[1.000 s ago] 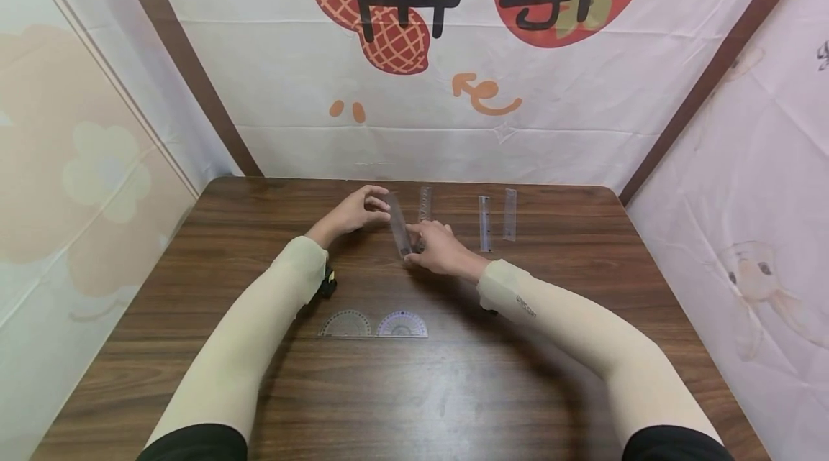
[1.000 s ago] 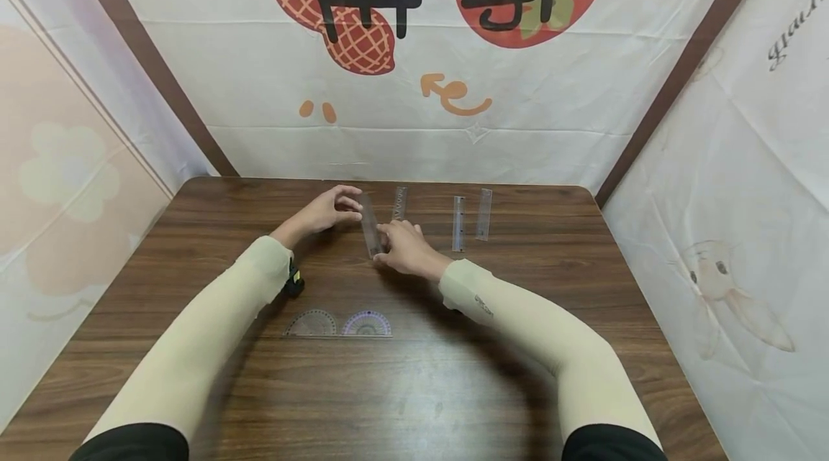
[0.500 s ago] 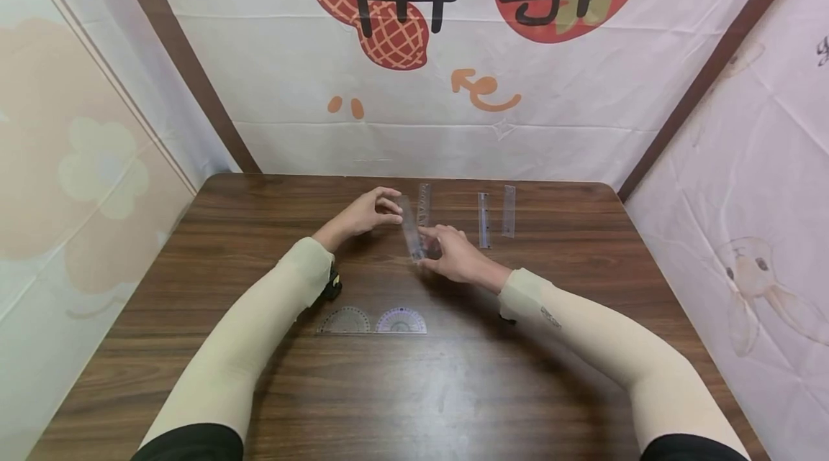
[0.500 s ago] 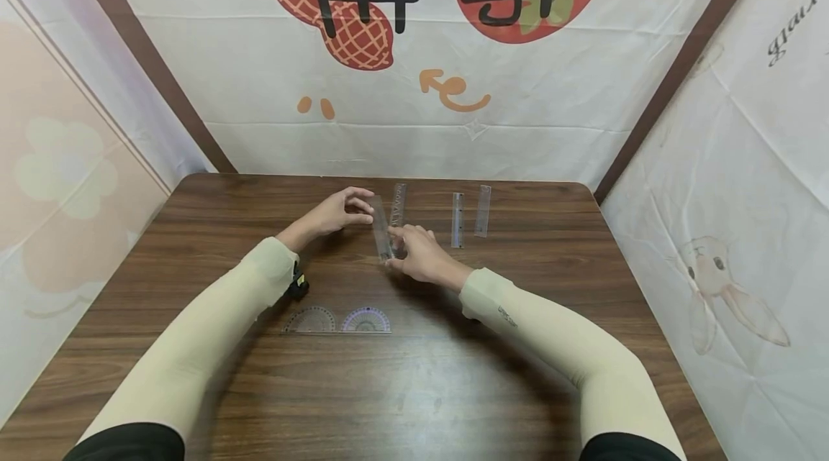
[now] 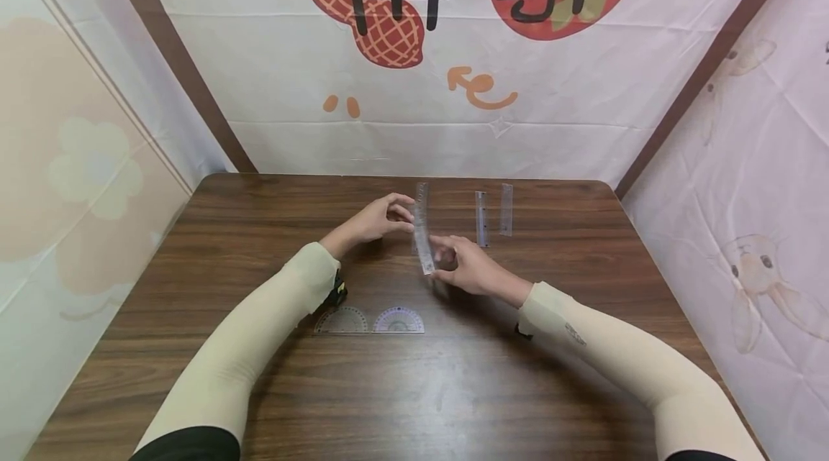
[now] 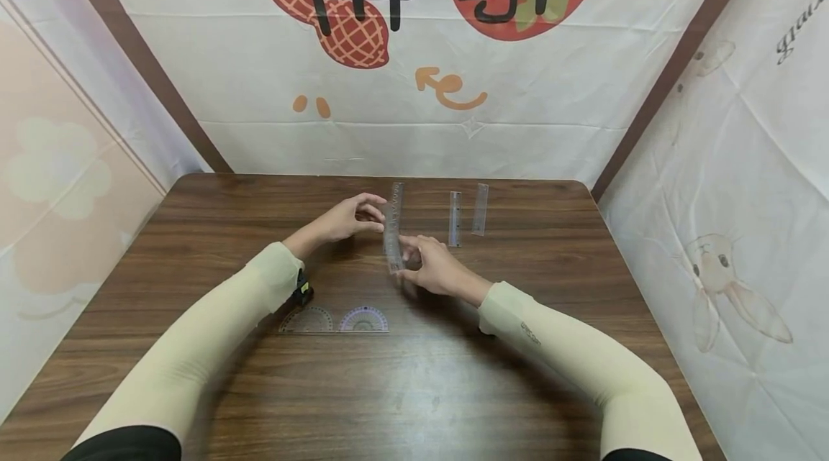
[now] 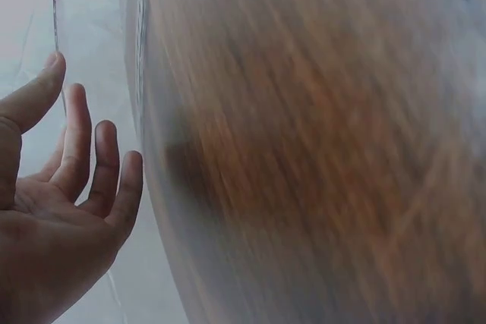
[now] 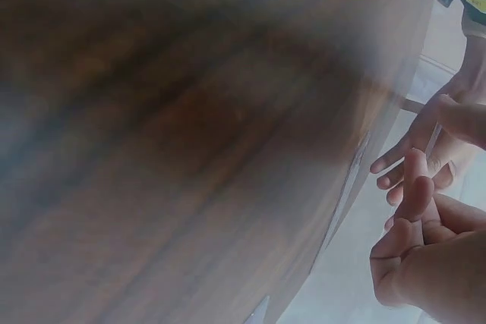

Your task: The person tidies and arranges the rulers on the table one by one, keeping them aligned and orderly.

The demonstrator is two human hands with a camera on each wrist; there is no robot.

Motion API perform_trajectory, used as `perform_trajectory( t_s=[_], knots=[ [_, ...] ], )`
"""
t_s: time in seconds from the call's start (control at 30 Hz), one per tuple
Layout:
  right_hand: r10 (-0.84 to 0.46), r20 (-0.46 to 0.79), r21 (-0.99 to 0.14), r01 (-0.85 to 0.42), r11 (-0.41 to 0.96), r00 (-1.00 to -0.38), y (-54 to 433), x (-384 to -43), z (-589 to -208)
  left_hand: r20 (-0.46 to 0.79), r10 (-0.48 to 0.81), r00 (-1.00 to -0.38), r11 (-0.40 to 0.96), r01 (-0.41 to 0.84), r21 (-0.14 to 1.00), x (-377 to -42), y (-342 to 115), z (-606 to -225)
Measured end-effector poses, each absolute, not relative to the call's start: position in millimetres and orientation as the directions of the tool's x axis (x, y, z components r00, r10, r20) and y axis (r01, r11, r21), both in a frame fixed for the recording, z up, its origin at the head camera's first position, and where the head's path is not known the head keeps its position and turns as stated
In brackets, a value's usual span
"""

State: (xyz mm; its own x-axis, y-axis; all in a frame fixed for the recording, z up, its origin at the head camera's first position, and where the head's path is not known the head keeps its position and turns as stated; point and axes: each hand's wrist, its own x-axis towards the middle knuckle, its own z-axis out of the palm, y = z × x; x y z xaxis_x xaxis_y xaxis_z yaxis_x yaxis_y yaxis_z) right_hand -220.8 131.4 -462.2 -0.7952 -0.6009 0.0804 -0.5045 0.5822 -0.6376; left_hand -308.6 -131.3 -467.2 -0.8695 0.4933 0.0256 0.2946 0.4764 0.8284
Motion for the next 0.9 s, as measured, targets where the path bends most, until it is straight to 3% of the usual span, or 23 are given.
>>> perform_trajectory(
  t_s=[0.37,0.9],
  knots=[
    [-0.587,0.088,-0.664,-0.486,0.568,-0.805,145.1,-206.7,-465.0,0.067,0.536,-0.841,0.493,0.377,0.784,-304.8,-116.2,-469.2],
    [-0.574,0.079,-0.676,-0.467,0.570,-0.815,155.4,-191.1,-473.2,0.035,0.569,-0.821,0.519,0.392,0.760,-294.5,-102.5,-468.8]
  ],
)
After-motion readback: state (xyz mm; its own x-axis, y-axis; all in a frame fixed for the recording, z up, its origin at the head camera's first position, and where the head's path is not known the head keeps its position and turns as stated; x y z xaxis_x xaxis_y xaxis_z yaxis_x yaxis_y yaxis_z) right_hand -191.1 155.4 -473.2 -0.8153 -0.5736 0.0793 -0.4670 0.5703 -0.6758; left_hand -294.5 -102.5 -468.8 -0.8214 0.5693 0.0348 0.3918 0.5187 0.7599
